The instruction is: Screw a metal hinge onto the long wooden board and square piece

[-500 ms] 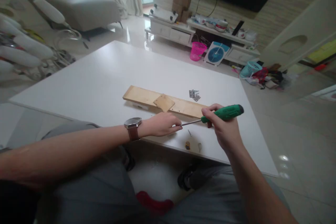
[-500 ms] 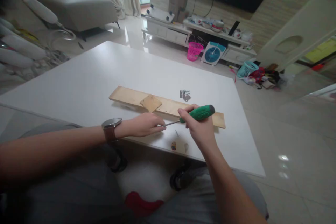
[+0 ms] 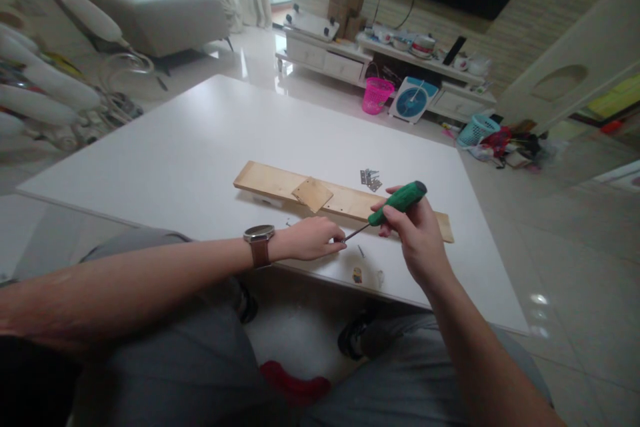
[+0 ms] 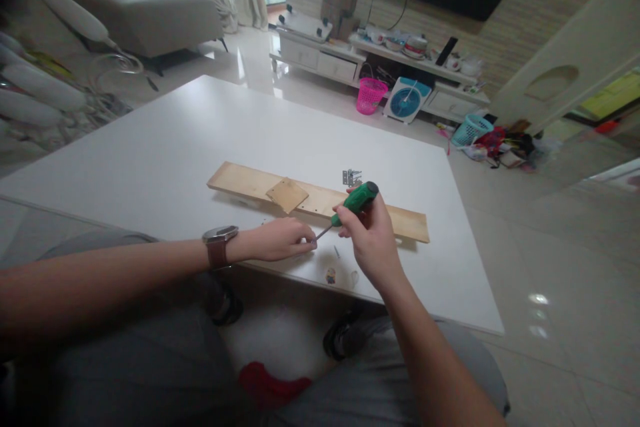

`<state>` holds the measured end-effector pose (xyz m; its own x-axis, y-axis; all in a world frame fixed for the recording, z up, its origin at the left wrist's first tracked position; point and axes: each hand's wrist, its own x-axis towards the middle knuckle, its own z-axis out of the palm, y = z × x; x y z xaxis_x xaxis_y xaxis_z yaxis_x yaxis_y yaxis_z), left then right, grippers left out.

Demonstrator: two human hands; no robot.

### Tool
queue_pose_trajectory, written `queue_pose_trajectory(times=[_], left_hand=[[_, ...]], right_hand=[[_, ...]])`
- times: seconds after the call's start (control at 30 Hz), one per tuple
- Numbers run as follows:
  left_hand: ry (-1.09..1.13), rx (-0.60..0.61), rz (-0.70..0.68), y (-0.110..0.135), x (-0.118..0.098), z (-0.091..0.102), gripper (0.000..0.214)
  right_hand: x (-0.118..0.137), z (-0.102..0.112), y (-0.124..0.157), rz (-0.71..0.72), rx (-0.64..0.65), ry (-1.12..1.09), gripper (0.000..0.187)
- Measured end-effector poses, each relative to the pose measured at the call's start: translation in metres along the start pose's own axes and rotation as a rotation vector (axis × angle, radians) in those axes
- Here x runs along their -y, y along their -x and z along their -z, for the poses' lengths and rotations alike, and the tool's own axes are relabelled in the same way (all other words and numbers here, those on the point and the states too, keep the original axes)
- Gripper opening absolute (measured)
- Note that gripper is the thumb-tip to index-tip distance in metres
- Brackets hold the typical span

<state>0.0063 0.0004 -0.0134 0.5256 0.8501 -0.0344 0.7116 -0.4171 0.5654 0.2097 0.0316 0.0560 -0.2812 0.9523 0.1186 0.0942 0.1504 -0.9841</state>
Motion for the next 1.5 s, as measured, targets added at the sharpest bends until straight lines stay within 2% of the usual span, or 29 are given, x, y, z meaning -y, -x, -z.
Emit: queue_pose_trajectory(times=[0.27, 0.63, 1.5], left_hand=[[0.078, 0.009, 0.027, -0.007, -0.001, -0.008, 0.019], [0.043, 0.019, 0.002, -0.011, 0.008, -0.025, 0.021], [-0.069, 0.051, 0.009, -0.009, 0.007, -0.029, 0.021]], right_hand=[[-0.008, -0.009, 0.008, 0.089, 0.095, 0.119, 0.023], [-0.016, -0.012, 0.012, 0.122, 0.180, 0.246, 0.022], [-0.017, -0.016, 0.015, 0.086, 0.274, 0.287, 0.018]])
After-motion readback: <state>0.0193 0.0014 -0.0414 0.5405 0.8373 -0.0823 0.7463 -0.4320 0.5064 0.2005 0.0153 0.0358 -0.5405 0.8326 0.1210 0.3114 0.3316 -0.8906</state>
